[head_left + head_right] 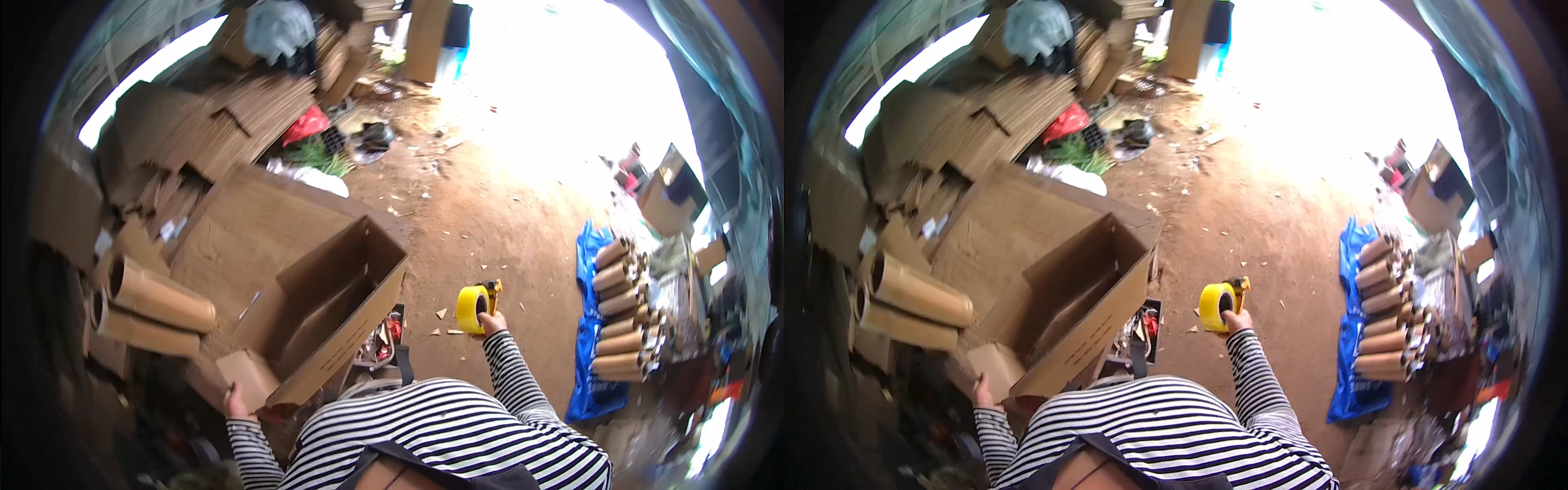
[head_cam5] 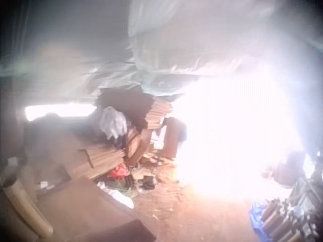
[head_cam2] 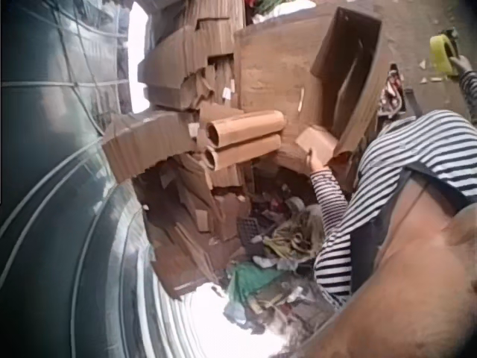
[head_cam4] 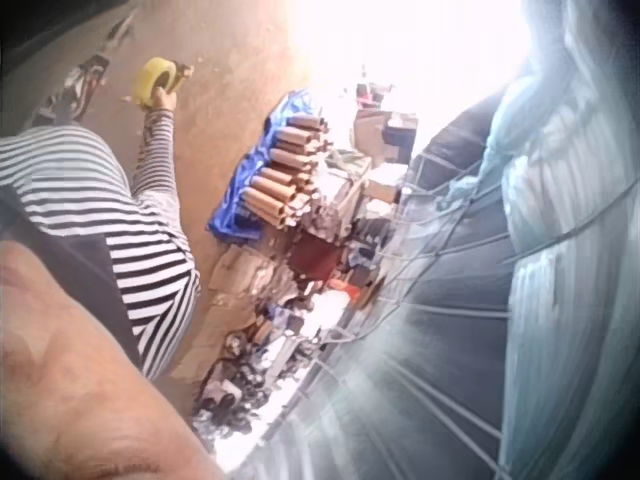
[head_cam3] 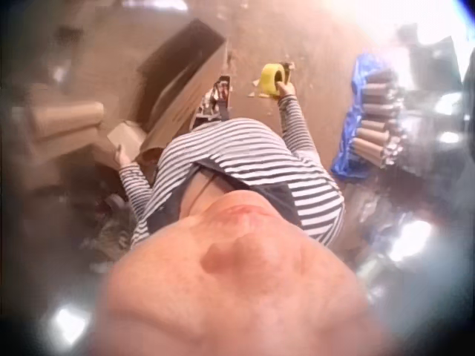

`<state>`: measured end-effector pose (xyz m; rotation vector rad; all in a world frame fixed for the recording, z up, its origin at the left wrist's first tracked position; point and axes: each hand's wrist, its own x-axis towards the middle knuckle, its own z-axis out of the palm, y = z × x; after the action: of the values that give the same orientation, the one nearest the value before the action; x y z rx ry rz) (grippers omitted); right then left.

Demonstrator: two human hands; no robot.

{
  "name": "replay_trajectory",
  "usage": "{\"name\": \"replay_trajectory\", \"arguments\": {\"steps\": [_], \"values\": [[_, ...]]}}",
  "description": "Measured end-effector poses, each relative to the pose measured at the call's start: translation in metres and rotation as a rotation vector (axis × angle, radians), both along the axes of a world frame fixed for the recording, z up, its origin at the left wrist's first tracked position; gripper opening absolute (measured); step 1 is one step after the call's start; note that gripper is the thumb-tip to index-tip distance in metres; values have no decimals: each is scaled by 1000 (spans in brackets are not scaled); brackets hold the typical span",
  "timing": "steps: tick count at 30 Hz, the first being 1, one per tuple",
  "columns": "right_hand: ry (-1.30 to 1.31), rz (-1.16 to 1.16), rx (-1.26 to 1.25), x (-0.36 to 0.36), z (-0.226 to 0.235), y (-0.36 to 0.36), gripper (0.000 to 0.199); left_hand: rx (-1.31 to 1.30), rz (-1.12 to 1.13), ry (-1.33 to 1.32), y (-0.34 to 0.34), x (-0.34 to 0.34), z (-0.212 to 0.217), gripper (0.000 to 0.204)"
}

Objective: The person rolls flat cardboard sheets into cylindrical tubes, secures the seams with a handheld tape dispenser, and stacks the finished tubes. The person then folds a cardboard box and seals it with tape.

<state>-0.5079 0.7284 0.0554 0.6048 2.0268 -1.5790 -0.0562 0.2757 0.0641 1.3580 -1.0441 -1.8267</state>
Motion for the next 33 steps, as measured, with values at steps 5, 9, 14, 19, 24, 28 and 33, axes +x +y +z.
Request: {"name": "replay_trajectory", "arguments": {"steps": [5, 9, 14, 19, 24, 28, 33], "values": [[240, 313, 110, -139, -70, -48, 26, -296, -129, -426, 23, -9, -35, 32], [173, 546, 363, -184, -43, -194, 27, -374, -106, -577, 52, -19, 15, 23], [442, 1065, 914, -273, -126, -303, 47, -495, 62, -671, 81, -41, 17, 24], [450, 1408, 862, -308, -188, -383, 64, -285, 215, -816, 89, -57, 19, 32], [244, 1260, -164, -275, -121, -375, 54, -142, 229, -1051, 111, -71, -6, 48], [-90, 1243, -733, -229, -34, -316, 58, -167, 309, -1241, 102, -139, 14, 51], [-262, 1319, -981, -197, -25, -333, 51, -5, 119, -1289, 93, -160, 48, 60]]}}
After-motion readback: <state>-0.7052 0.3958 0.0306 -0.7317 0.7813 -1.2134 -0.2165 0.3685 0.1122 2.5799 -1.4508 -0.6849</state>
